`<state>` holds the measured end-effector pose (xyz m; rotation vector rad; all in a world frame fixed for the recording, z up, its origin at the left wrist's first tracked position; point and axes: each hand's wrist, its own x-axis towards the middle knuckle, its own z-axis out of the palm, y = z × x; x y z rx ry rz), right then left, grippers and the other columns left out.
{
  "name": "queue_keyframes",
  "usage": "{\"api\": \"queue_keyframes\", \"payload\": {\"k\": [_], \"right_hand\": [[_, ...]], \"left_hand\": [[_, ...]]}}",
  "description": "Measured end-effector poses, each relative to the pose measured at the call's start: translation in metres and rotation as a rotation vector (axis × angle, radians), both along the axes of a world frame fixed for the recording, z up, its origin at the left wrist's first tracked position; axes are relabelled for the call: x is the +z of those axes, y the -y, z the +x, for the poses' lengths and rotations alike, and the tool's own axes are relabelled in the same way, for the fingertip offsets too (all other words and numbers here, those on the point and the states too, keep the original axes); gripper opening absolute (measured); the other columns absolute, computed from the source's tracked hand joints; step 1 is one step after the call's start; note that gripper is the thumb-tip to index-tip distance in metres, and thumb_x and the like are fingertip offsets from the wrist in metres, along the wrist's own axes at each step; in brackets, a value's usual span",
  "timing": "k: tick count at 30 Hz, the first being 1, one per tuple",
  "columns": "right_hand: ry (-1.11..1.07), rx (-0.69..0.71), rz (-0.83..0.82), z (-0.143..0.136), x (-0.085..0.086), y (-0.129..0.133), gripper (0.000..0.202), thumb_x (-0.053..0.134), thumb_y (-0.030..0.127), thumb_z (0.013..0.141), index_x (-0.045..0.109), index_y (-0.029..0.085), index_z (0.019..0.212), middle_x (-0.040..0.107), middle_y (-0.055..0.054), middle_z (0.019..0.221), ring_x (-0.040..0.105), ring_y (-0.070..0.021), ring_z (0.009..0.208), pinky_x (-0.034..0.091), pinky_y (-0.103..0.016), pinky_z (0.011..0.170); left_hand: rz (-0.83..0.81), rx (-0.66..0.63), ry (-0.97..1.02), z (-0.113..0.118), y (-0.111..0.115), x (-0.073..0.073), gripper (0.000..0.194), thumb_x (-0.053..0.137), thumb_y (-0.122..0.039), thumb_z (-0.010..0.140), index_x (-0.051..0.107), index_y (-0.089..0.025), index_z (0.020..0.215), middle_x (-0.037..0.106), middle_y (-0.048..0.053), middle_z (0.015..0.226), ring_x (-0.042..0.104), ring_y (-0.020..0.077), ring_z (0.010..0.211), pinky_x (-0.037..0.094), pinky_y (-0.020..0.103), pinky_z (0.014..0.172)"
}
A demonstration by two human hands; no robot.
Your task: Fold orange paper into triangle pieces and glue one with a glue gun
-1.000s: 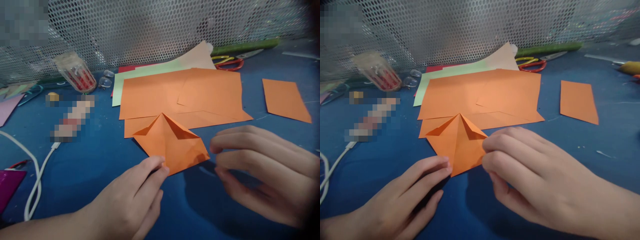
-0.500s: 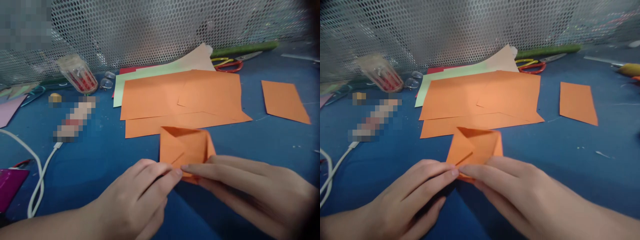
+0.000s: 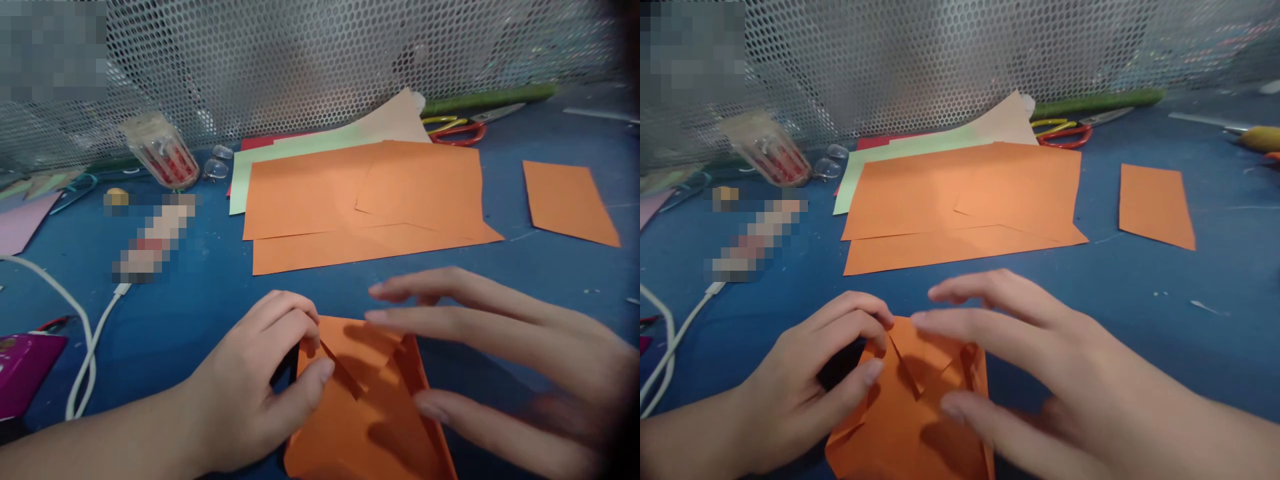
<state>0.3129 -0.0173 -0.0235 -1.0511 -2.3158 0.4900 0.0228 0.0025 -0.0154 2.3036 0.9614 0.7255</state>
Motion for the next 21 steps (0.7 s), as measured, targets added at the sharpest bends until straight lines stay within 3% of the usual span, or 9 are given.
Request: {"api": "queue_keyframes", "payload": {"k": [2,6,9,13,16,21], "right_hand": [[-0.013,0.016,0.037,-0.001,-0.004,-0.011,0.040,0.065,0.047,0.108,0.068,0.037,0.146,0.074,-0.010,0.141,0.080,-0.0268,0.119,0.071,-0.037,0.090],[-0.003,0.067,0.041,-0.009,-0.014,-0.015,0.032,0.065,0.043,0.108,0.071,0.031,0.137,0.076,-0.008,0.125,0.079,-0.0219,0.104,0.069,-0.031,0.081],[-0.006,0.037,0.092,-0.013,-0.016,-0.012,0.026,0.061,0.032,0.107,0.073,0.026,0.130,0.076,-0.009,0.116,0.079,-0.0211,0.097,0.068,-0.030,0.077],[0.042,0.031,0.140,-0.013,-0.012,-0.012,0.031,0.048,0.016,0.108,0.075,0.022,0.123,0.078,-0.008,0.105,0.080,-0.0173,0.087,0.066,-0.024,0.071],[0.047,0.054,0.096,-0.013,-0.010,-0.013,0.035,0.047,0.015,0.110,0.073,0.024,0.131,0.080,-0.008,0.107,0.082,-0.0178,0.088,0.067,-0.024,0.073],[-0.058,-0.015,0.066,-0.018,-0.013,-0.011,0.048,0.047,0.011,0.109,0.061,0.028,0.152,0.077,0.000,0.092,0.074,-0.0117,0.067,0.061,-0.018,0.062]], "left_hand": [[-0.025,0.059,0.027,0.001,0.000,-0.002,0.010,0.060,-0.016,0.102,0.061,-0.025,0.106,0.072,0.004,0.115,0.074,0.0188,0.108,0.064,0.030,0.097],[-0.154,0.176,0.095,0.003,-0.002,0.000,0.030,0.062,-0.020,0.097,0.064,-0.025,0.127,0.071,0.009,0.137,0.075,0.0202,0.123,0.066,0.031,0.101],[-0.181,0.227,0.058,0.003,-0.002,0.008,0.036,0.063,-0.026,0.096,0.064,-0.025,0.132,0.074,0.008,0.125,0.078,0.0191,0.108,0.069,0.030,0.091],[-0.069,0.247,-0.031,0.003,0.002,0.015,0.041,0.064,-0.024,0.091,0.063,-0.025,0.133,0.070,0.001,0.099,0.072,0.0158,0.082,0.068,0.026,0.073],[-0.051,0.207,-0.089,0.003,0.002,0.014,0.046,0.057,-0.018,0.093,0.060,-0.024,0.139,0.069,0.001,0.102,0.070,0.0124,0.075,0.065,0.024,0.069],[-0.002,0.186,-0.143,0.001,-0.007,0.010,0.047,0.047,-0.005,0.093,0.065,-0.020,0.135,0.073,0.003,0.105,0.070,0.0124,0.073,0.063,0.024,0.071]]}}
